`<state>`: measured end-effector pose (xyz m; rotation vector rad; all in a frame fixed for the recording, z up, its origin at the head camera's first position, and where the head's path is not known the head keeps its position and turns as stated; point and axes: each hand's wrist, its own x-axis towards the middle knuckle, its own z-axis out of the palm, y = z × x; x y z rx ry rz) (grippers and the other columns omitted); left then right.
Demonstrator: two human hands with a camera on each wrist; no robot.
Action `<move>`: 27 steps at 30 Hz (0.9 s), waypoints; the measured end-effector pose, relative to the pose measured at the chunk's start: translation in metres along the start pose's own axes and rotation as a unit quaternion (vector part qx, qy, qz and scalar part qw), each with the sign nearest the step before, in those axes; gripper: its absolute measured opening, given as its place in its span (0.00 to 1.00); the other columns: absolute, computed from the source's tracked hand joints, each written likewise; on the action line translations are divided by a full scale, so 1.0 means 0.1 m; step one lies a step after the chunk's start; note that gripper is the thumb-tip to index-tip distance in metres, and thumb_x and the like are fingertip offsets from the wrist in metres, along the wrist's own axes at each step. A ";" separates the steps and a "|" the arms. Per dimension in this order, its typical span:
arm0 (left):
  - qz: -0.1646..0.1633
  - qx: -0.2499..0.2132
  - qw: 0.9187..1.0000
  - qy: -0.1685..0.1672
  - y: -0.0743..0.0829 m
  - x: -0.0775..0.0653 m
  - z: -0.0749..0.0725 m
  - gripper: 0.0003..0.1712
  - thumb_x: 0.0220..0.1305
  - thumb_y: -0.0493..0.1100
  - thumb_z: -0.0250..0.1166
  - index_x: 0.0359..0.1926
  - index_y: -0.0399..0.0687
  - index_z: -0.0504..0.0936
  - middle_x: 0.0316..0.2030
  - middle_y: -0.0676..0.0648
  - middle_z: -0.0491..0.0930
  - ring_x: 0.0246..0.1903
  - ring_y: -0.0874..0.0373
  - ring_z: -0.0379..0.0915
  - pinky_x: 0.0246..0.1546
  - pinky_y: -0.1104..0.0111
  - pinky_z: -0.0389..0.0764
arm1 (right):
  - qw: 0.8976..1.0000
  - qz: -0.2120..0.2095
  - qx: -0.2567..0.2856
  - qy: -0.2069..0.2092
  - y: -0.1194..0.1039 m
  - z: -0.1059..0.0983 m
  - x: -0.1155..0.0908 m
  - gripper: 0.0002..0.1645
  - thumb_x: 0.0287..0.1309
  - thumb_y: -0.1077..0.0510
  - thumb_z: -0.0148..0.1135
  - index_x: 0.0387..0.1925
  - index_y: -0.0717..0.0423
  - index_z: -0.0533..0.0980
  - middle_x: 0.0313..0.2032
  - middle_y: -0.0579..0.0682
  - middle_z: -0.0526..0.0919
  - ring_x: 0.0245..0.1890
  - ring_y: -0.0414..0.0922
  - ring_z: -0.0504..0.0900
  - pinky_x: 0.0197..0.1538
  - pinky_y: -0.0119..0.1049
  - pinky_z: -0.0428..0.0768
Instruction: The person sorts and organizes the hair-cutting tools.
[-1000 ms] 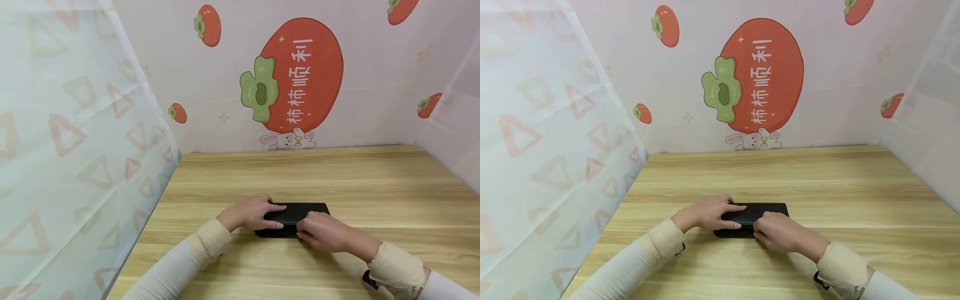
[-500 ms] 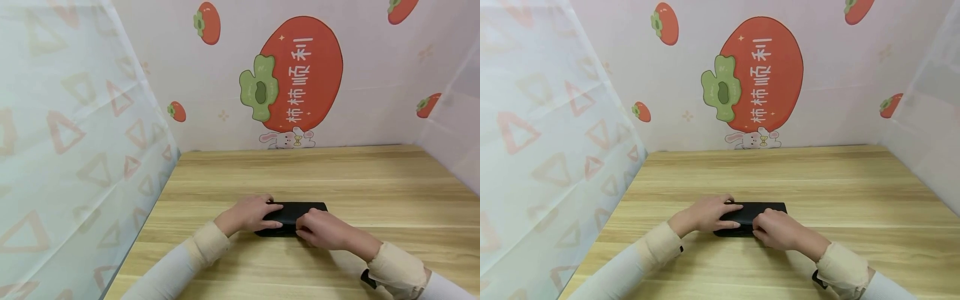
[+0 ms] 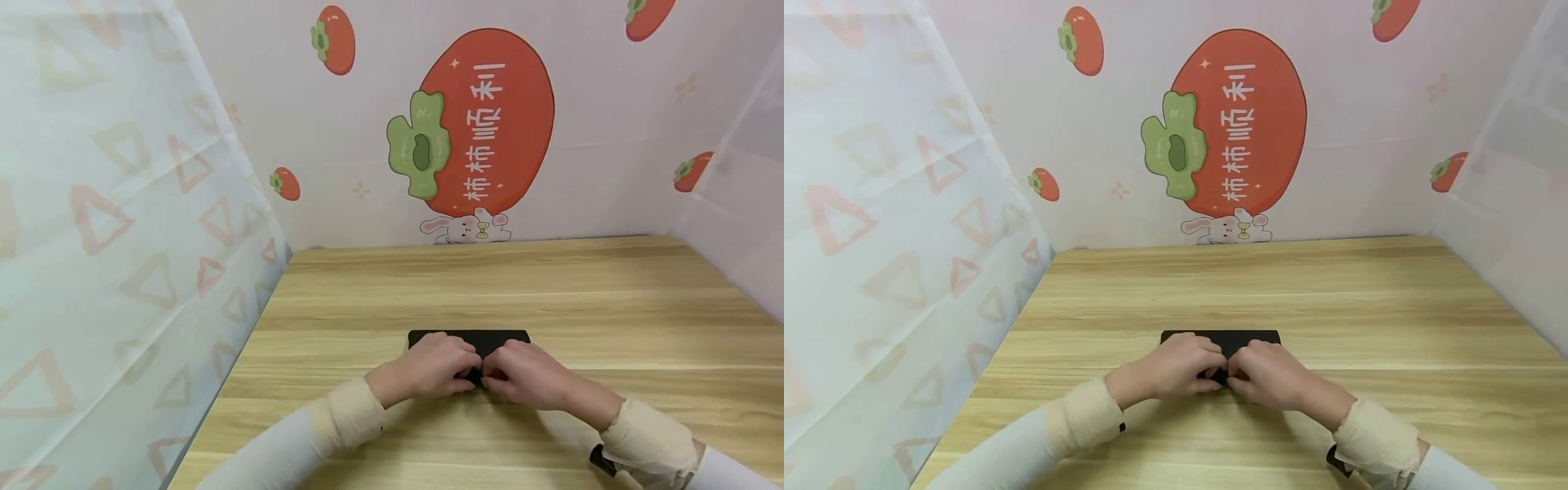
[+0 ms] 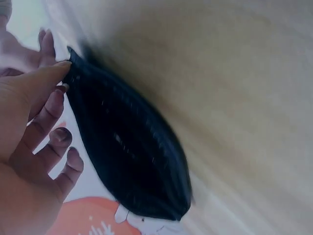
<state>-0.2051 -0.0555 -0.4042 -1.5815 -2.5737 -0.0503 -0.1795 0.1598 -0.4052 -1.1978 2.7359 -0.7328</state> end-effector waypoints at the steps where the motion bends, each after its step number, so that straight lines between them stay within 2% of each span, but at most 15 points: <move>1: -0.007 -0.010 1.000 -0.003 0.01 0.02 0.02 0.09 0.63 0.54 0.74 0.33 0.60 0.84 0.22 0.64 0.69 0.23 0.73 0.64 0.26 0.79 0.64 | 1.000 0.000 0.003 0.005 0.00 0.01 0.00 0.16 0.64 0.60 0.68 0.21 0.42 0.80 0.14 0.29 0.68 0.14 0.26 0.64 0.21 0.26 0.65; 7: -0.050 -0.054 0.997 -0.005 0.06 0.07 0.09 0.07 0.66 0.53 0.72 0.30 0.62 0.87 0.10 0.66 0.67 0.15 0.75 0.62 0.30 0.78 0.63 | 1.000 -0.003 0.012 0.021 0.00 0.03 -0.03 0.14 0.65 0.60 0.68 0.23 0.41 0.83 0.16 0.27 0.72 0.16 0.26 0.69 0.23 0.27 0.71; 13: -0.053 -0.031 0.998 -0.007 0.09 0.10 0.08 0.07 0.69 0.50 0.69 0.32 0.64 0.88 0.18 0.68 0.75 0.19 0.76 0.65 0.34 0.75 0.65 | 1.000 0.006 -0.002 0.021 0.02 -0.15 -0.07 0.11 0.67 0.57 0.66 0.29 0.40 0.83 0.21 0.28 0.74 0.19 0.27 0.69 0.25 0.28 0.71; 17: -0.053 -0.019 0.998 -0.004 0.13 0.07 0.06 0.09 0.68 0.54 0.69 0.29 0.65 0.87 0.18 0.69 0.75 0.20 0.76 0.65 0.34 0.74 0.63 | 0.999 0.007 -0.036 0.030 0.04 -0.27 -0.07 0.10 0.66 0.59 0.66 0.30 0.40 0.82 0.21 0.29 0.73 0.19 0.28 0.69 0.25 0.29 0.70; 19: -0.057 -0.015 0.998 0.004 0.15 0.05 0.06 0.12 0.68 0.55 0.68 0.27 0.65 0.87 0.16 0.68 0.74 0.20 0.74 0.65 0.32 0.73 0.62 | 0.997 0.006 -0.060 0.038 0.06 -0.30 -0.06 0.07 0.65 0.59 0.67 0.32 0.41 0.82 0.25 0.30 0.76 0.23 0.30 0.73 0.28 0.31 0.74; 21: -0.065 -0.007 0.998 0.014 0.18 0.04 0.07 0.12 0.69 0.55 0.67 0.27 0.64 0.87 0.17 0.67 0.74 0.21 0.72 0.65 0.31 0.73 0.62 | 0.995 0.008 -0.086 0.042 0.08 -0.31 -0.03 0.03 0.64 0.56 0.69 0.38 0.45 0.84 0.33 0.34 0.80 0.32 0.34 0.79 0.34 0.35 0.79; 23: -0.074 -0.002 0.997 0.019 0.20 0.02 0.07 0.11 0.69 0.51 0.67 0.27 0.63 0.86 0.18 0.65 0.75 0.22 0.69 0.66 0.31 0.73 0.64 | 0.993 0.012 -0.111 0.039 0.12 -0.30 0.00 0.15 0.61 0.51 0.72 0.48 0.50 0.84 0.44 0.41 0.82 0.43 0.41 0.82 0.44 0.42 0.82; 27: -0.089 -0.004 0.996 0.011 0.24 0.00 0.07 0.07 0.68 0.44 0.68 0.31 0.59 0.85 0.24 0.62 0.79 0.26 0.67 0.72 0.37 0.72 0.73 | 0.992 0.035 -0.124 0.008 0.21 -0.26 0.08 0.41 0.53 0.42 0.77 0.63 0.60 0.76 0.59 0.56 0.77 0.60 0.56 0.77 0.57 0.58 0.77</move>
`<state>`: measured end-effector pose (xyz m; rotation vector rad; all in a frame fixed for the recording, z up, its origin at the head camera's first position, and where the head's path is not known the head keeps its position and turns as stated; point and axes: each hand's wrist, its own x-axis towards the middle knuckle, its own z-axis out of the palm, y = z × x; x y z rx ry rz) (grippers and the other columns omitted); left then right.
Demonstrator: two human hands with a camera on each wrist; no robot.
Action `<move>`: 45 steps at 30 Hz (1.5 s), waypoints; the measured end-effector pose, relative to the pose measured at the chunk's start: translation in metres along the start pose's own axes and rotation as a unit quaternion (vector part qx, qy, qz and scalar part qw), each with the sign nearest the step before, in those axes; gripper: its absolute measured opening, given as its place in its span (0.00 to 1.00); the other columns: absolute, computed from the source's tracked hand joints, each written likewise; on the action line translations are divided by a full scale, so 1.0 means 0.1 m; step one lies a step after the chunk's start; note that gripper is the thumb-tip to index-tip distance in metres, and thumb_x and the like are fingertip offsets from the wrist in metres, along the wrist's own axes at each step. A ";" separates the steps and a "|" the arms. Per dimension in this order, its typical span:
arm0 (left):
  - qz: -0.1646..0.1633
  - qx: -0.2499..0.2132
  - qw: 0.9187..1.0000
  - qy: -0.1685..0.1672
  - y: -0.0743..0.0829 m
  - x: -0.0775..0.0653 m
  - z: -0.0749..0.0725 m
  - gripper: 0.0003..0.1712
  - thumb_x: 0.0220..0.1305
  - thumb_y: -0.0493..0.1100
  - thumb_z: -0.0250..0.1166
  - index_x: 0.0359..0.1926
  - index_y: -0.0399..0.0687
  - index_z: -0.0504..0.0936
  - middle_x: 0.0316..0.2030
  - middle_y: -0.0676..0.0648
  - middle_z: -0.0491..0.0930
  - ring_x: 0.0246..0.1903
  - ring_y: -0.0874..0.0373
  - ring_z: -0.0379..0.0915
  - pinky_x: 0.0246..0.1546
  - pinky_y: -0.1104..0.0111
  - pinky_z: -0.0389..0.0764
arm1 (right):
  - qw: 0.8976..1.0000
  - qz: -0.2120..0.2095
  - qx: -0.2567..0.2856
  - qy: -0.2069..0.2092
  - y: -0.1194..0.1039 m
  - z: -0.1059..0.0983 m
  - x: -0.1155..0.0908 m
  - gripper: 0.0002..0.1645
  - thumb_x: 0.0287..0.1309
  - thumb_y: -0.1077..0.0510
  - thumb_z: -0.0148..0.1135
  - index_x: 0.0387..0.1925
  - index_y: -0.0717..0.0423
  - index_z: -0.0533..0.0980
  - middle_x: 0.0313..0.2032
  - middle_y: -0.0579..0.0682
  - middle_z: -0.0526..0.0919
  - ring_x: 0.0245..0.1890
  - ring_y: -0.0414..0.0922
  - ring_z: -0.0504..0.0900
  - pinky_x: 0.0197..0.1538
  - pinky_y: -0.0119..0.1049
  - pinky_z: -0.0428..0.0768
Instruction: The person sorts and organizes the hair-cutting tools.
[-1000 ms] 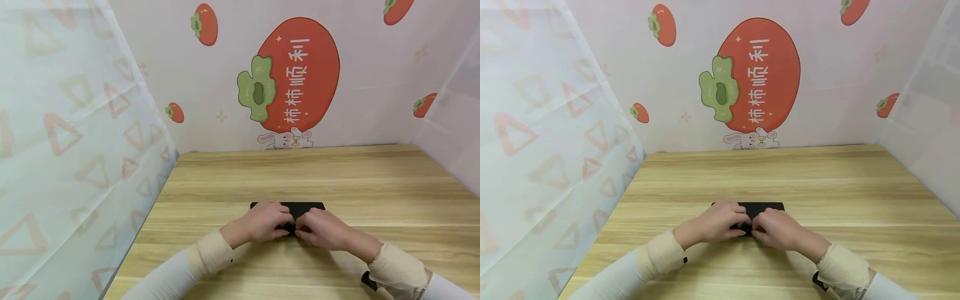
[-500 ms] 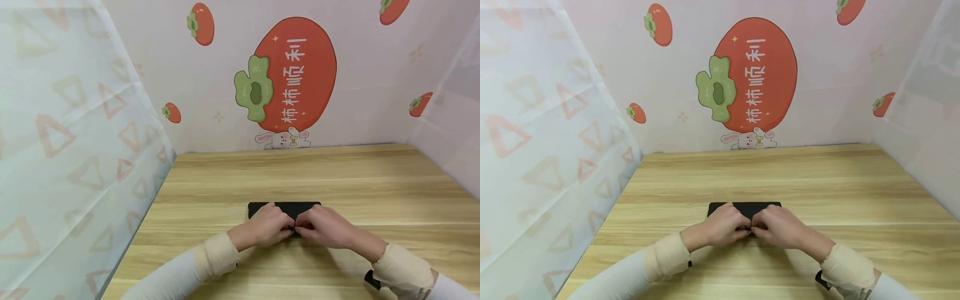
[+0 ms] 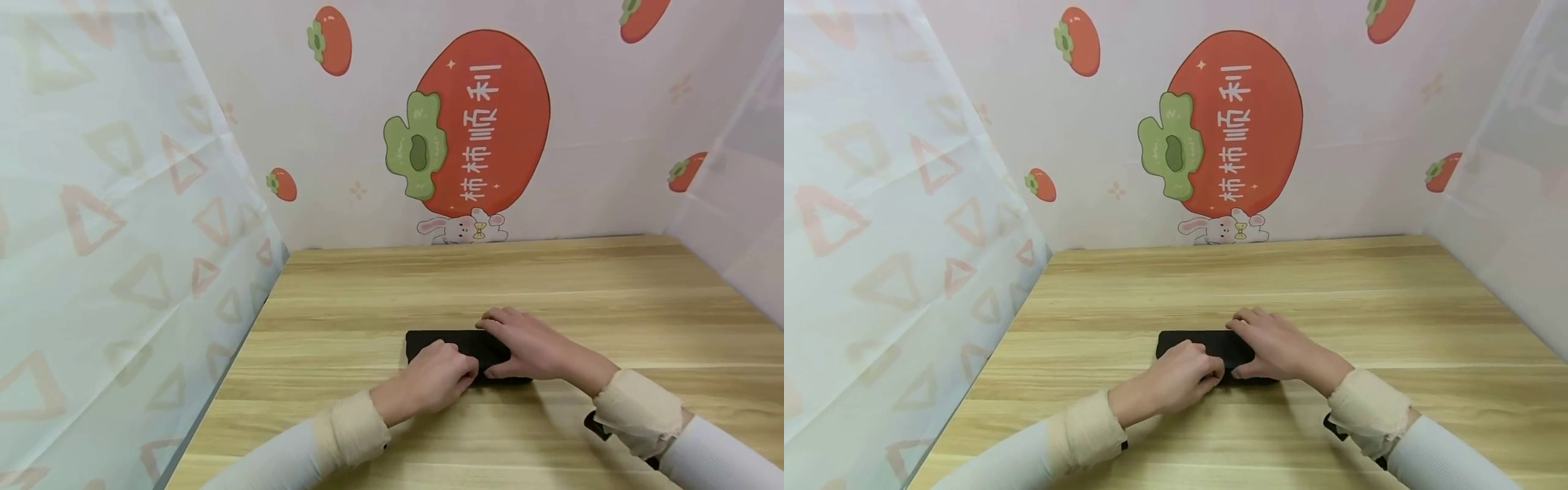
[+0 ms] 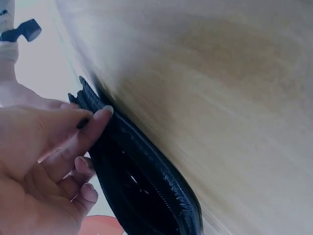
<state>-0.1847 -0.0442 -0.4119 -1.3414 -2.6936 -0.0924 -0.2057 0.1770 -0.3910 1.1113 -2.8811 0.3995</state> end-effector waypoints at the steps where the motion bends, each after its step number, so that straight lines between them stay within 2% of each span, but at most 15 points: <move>1: -0.004 -0.001 1.000 -0.002 0.01 0.00 0.00 0.06 0.68 0.42 0.69 0.32 0.58 0.84 0.25 0.61 0.81 0.26 0.66 0.73 0.38 0.71 0.75 | 1.000 0.006 0.010 -0.011 0.02 0.02 0.02 0.46 0.51 0.42 0.78 0.65 0.62 0.74 0.61 0.58 0.76 0.61 0.58 0.75 0.59 0.59 0.76; 5: -0.018 -0.004 1.000 -0.005 0.03 -0.01 0.02 0.04 0.67 0.39 0.69 0.36 0.53 0.82 0.26 0.55 0.82 0.27 0.62 0.77 0.34 0.71 0.78 | 0.997 0.016 0.062 -0.045 0.09 0.14 0.11 0.56 0.45 0.40 0.81 0.69 0.65 0.69 0.64 0.60 0.75 0.63 0.59 0.75 0.62 0.58 0.74; 7: -0.030 -0.009 0.999 -0.005 0.05 -0.01 0.01 0.05 0.67 0.39 0.69 0.35 0.52 0.81 0.24 0.54 0.80 0.25 0.62 0.76 0.29 0.73 0.76 | 0.994 0.010 0.093 -0.054 0.12 0.18 0.15 0.56 0.45 0.40 0.82 0.69 0.65 0.69 0.63 0.59 0.76 0.62 0.57 0.75 0.62 0.56 0.74; 13: -0.077 -0.004 0.997 -0.018 0.09 -0.01 -0.02 0.07 0.68 0.40 0.69 0.30 0.49 0.84 0.24 0.52 0.82 0.24 0.60 0.79 0.24 0.72 0.78 | 0.989 -0.002 0.135 -0.058 0.17 0.22 0.17 0.54 0.46 0.41 0.82 0.68 0.63 0.70 0.62 0.56 0.75 0.60 0.53 0.75 0.61 0.53 0.75; 18: -0.090 0.014 0.996 -0.015 0.10 -0.04 -0.05 0.09 0.65 0.37 0.70 0.27 0.49 0.87 0.22 0.51 0.83 0.22 0.60 0.78 0.22 0.71 0.79 | 0.990 -0.002 0.130 -0.060 0.17 0.23 0.18 0.54 0.47 0.40 0.81 0.69 0.62 0.70 0.63 0.56 0.74 0.62 0.54 0.74 0.62 0.54 0.74; 22: -0.098 -0.005 0.995 -0.010 0.04 -0.12 -0.06 0.10 0.65 0.37 0.71 0.26 0.48 0.87 0.20 0.52 0.81 0.20 0.62 0.75 0.22 0.72 0.76 | 0.991 -0.003 0.120 -0.065 0.17 0.22 0.17 0.55 0.48 0.38 0.80 0.70 0.62 0.69 0.65 0.57 0.73 0.64 0.55 0.73 0.63 0.56 0.73; 29: -0.106 -0.041 0.993 0.014 -0.11 -0.31 -0.07 0.19 0.64 0.34 0.69 0.17 0.52 0.79 0.15 0.58 0.73 0.17 0.69 0.63 0.19 0.76 0.68 | 0.992 0.001 0.105 -0.067 0.17 0.23 0.16 0.56 0.48 0.37 0.80 0.71 0.61 0.69 0.65 0.57 0.73 0.65 0.56 0.73 0.63 0.56 0.73; 32: -0.112 -0.049 0.992 0.020 -0.17 -0.40 -0.08 0.24 0.63 0.32 0.68 0.13 0.54 0.73 0.12 0.60 0.66 0.16 0.69 0.56 0.18 0.77 0.64 | 0.993 0.002 0.097 -0.071 0.15 0.23 0.17 0.56 0.49 0.36 0.79 0.71 0.60 0.69 0.66 0.58 0.72 0.65 0.56 0.73 0.64 0.56 0.73; 34: -0.118 -0.049 0.992 0.021 -0.22 -0.46 -0.10 0.29 0.62 0.31 0.67 0.11 0.55 0.65 0.12 0.61 0.57 0.16 0.67 0.50 0.18 0.77 0.59 | 0.993 0.001 0.093 -0.073 0.14 0.23 0.17 0.56 0.49 0.36 0.79 0.71 0.61 0.68 0.66 0.58 0.72 0.65 0.57 0.73 0.64 0.57 0.73; 38: -0.136 -0.042 0.989 0.037 -0.34 -0.58 -0.13 0.33 0.57 0.27 0.67 0.13 0.55 0.53 0.16 0.59 0.45 0.19 0.64 0.43 0.19 0.75 0.50 | 0.993 0.006 0.090 -0.075 0.15 0.21 0.15 0.56 0.50 0.36 0.79 0.72 0.61 0.68 0.68 0.60 0.70 0.67 0.59 0.71 0.65 0.58 0.71; 42: -0.152 -0.056 0.985 0.053 -0.47 -0.63 -0.12 0.32 0.56 0.28 0.69 0.12 0.54 0.56 0.16 0.59 0.48 0.18 0.64 0.45 0.19 0.74 0.50 | 0.994 0.006 0.082 -0.073 0.16 0.20 0.13 0.56 0.50 0.36 0.79 0.72 0.61 0.68 0.68 0.61 0.70 0.68 0.60 0.70 0.66 0.59 0.71; 45: -0.164 -0.060 0.983 0.055 -0.56 -0.63 -0.09 0.30 0.56 0.29 0.70 0.11 0.54 0.61 0.14 0.60 0.54 0.18 0.65 0.49 0.18 0.75 0.55 | 0.995 0.000 0.075 -0.070 0.15 0.21 0.12 0.56 0.50 0.36 0.78 0.72 0.61 0.68 0.68 0.60 0.70 0.67 0.59 0.70 0.66 0.58 0.71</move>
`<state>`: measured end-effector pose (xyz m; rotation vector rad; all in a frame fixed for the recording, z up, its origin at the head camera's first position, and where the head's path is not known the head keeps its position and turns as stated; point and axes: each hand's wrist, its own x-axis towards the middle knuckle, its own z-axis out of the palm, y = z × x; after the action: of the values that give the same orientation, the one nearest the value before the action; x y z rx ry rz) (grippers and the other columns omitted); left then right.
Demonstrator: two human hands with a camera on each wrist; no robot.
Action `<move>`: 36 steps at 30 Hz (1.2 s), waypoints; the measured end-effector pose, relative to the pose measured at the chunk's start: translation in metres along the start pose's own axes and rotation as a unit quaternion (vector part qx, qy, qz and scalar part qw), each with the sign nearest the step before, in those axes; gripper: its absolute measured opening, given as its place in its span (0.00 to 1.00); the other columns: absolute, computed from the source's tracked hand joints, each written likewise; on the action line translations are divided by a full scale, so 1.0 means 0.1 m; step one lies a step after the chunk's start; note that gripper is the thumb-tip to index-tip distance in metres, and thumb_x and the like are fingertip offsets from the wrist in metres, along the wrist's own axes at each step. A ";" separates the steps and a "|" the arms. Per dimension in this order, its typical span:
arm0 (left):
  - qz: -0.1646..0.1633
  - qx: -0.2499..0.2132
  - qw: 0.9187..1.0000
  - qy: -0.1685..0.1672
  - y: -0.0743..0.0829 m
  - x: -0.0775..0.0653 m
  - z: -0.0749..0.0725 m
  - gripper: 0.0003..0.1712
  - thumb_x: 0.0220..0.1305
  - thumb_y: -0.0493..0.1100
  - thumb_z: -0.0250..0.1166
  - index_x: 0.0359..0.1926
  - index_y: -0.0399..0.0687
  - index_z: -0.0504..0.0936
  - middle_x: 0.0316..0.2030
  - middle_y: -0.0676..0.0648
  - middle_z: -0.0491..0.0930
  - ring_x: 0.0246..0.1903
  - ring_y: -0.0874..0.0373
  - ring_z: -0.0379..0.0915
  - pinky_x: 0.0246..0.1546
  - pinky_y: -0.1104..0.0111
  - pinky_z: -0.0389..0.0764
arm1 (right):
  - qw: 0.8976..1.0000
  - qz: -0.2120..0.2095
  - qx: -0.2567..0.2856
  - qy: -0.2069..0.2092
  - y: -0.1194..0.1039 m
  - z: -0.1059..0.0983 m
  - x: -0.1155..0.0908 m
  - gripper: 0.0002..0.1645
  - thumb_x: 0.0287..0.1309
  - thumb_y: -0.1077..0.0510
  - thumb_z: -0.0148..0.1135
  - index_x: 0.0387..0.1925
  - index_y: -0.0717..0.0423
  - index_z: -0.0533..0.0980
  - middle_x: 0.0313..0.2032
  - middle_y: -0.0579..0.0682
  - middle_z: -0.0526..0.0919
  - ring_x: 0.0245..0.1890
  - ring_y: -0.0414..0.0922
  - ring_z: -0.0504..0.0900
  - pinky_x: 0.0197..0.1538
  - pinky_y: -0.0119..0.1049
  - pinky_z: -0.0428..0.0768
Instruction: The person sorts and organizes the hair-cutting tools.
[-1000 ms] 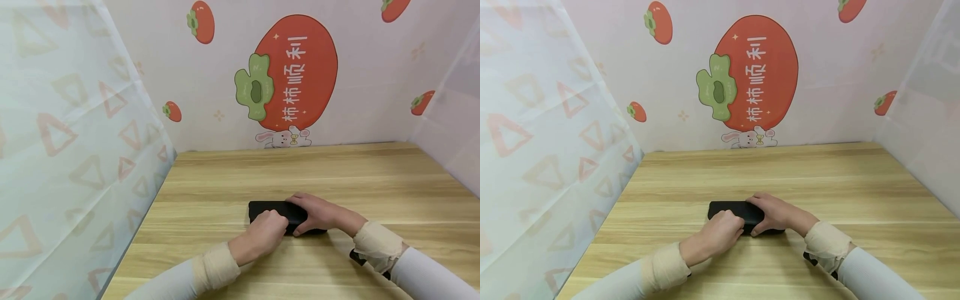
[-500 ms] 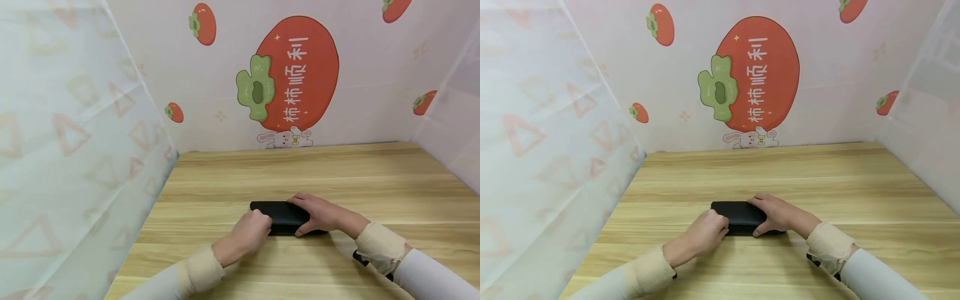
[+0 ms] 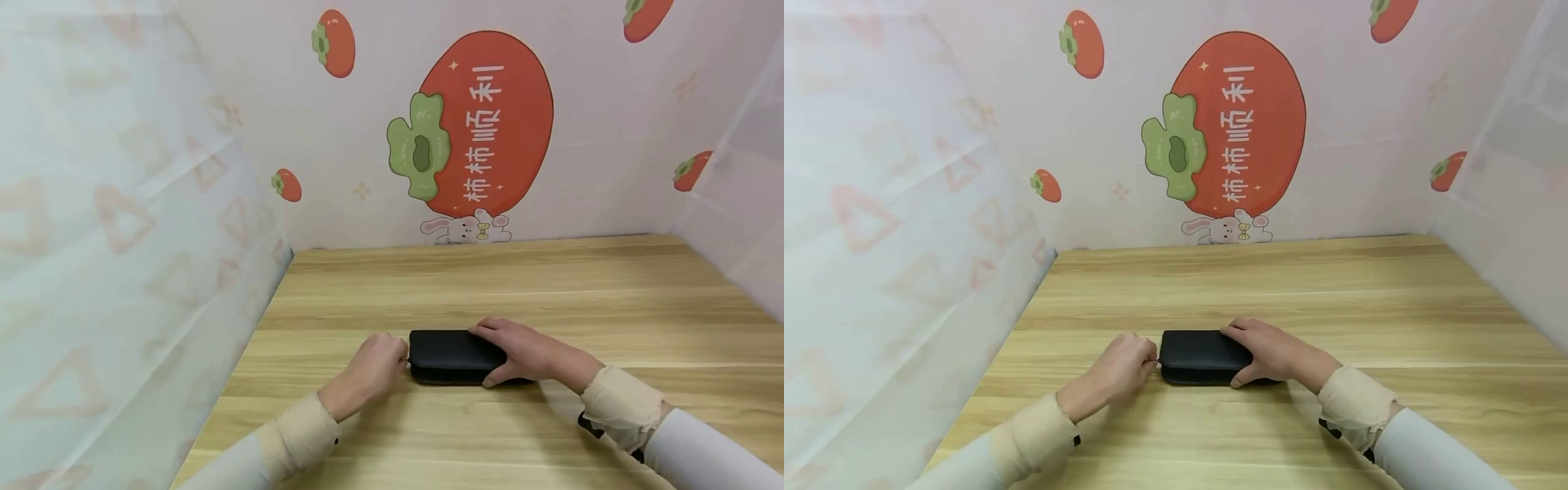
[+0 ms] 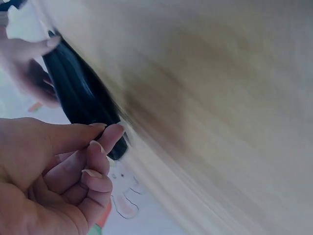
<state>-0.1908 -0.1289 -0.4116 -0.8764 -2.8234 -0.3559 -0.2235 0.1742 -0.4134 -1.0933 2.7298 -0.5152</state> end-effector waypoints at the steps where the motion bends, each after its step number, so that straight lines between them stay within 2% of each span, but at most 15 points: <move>1: -0.005 -0.001 1.000 0.000 -0.03 0.01 0.01 0.29 0.56 0.29 0.70 0.11 0.54 0.62 0.14 0.60 0.55 0.17 0.66 0.50 0.18 0.75 0.57 | 1.000 -0.002 -0.003 0.000 0.00 0.01 0.00 0.56 0.50 0.36 0.78 0.72 0.61 0.68 0.67 0.60 0.70 0.67 0.59 0.70 0.65 0.58 0.71; 5: -0.019 -0.007 1.000 -0.003 -0.12 0.08 0.03 0.26 0.58 0.30 0.70 0.12 0.53 0.69 0.13 0.60 0.63 0.17 0.66 0.55 0.18 0.74 0.62 | 1.000 -0.007 -0.011 0.002 -0.01 0.03 0.01 0.55 0.51 0.35 0.77 0.72 0.62 0.68 0.67 0.60 0.71 0.66 0.58 0.72 0.65 0.57 0.72; 10: -0.040 -0.015 0.999 -0.011 -0.22 0.20 0.03 0.18 0.63 0.33 0.70 0.17 0.48 0.79 0.16 0.57 0.73 0.17 0.66 0.62 0.19 0.74 0.68 | 1.000 -0.009 -0.020 0.003 -0.02 0.04 0.02 0.55 0.52 0.35 0.76 0.72 0.60 0.68 0.67 0.59 0.71 0.66 0.58 0.72 0.65 0.57 0.72; 13: -0.047 -0.006 0.999 -0.009 -0.28 0.26 0.02 0.19 0.63 0.34 0.71 0.16 0.47 0.79 0.17 0.55 0.75 0.17 0.65 0.62 0.20 0.73 0.70 | 1.000 -0.011 -0.023 -0.001 -0.04 0.06 0.04 0.54 0.53 0.34 0.76 0.72 0.60 0.68 0.67 0.58 0.71 0.66 0.57 0.72 0.65 0.57 0.73; 17: -0.039 0.006 0.999 -0.003 -0.33 0.31 0.02 0.22 0.62 0.34 0.72 0.13 0.50 0.76 0.16 0.55 0.73 0.18 0.64 0.61 0.22 0.71 0.70 | 1.000 -0.009 -0.026 -0.006 -0.05 0.06 0.06 0.54 0.53 0.35 0.76 0.72 0.60 0.68 0.67 0.58 0.71 0.66 0.57 0.72 0.65 0.56 0.73; 24: -0.023 0.024 0.999 -0.008 -0.31 0.30 0.03 0.21 0.62 0.34 0.72 0.15 0.51 0.76 0.17 0.56 0.74 0.19 0.65 0.64 0.23 0.72 0.71 | 0.999 0.007 -0.052 -0.007 -0.07 0.06 0.01 0.55 0.53 0.33 0.75 0.73 0.58 0.67 0.68 0.58 0.71 0.66 0.56 0.72 0.65 0.55 0.73; 28: -0.014 0.041 0.999 -0.014 -0.30 0.29 0.06 0.20 0.64 0.35 0.71 0.16 0.51 0.77 0.17 0.55 0.75 0.19 0.64 0.66 0.23 0.71 0.72 | 0.997 -0.001 -0.074 0.007 -0.09 0.08 -0.05 0.55 0.54 0.30 0.71 0.74 0.57 0.67 0.67 0.57 0.71 0.65 0.57 0.73 0.64 0.57 0.73; 32: -0.009 0.033 0.999 -0.027 -0.31 0.29 0.04 0.19 0.64 0.35 0.69 0.17 0.49 0.77 0.18 0.54 0.75 0.20 0.63 0.65 0.23 0.70 0.70 | 0.997 -0.007 -0.079 0.025 -0.08 0.07 -0.11 0.53 0.60 0.26 0.64 0.75 0.55 0.66 0.69 0.57 0.71 0.68 0.57 0.71 0.68 0.60 0.67; 34: -0.001 0.019 0.999 -0.044 -0.33 0.28 0.01 0.12 0.63 0.35 0.68 0.22 0.47 0.81 0.22 0.52 0.79 0.23 0.62 0.70 0.26 0.69 0.73 | 0.996 -0.011 -0.073 0.047 -0.05 0.04 -0.14 0.48 0.66 0.28 0.58 0.75 0.55 0.67 0.70 0.58 0.70 0.69 0.58 0.70 0.69 0.63 0.64; 36: 0.005 0.011 0.998 -0.069 -0.37 0.27 -0.03 0.04 0.65 0.37 0.67 0.32 0.44 0.86 0.30 0.49 0.84 0.29 0.60 0.76 0.31 0.67 0.78 | 0.994 -0.011 -0.069 0.084 -0.02 0.00 -0.17 0.43 0.72 0.32 0.53 0.74 0.56 0.67 0.70 0.59 0.70 0.70 0.59 0.69 0.69 0.65 0.62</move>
<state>-0.2339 -0.1444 -0.4090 -0.9440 -2.9407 -0.2725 -0.2100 0.1849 -0.4126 -1.1621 2.9411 -0.4449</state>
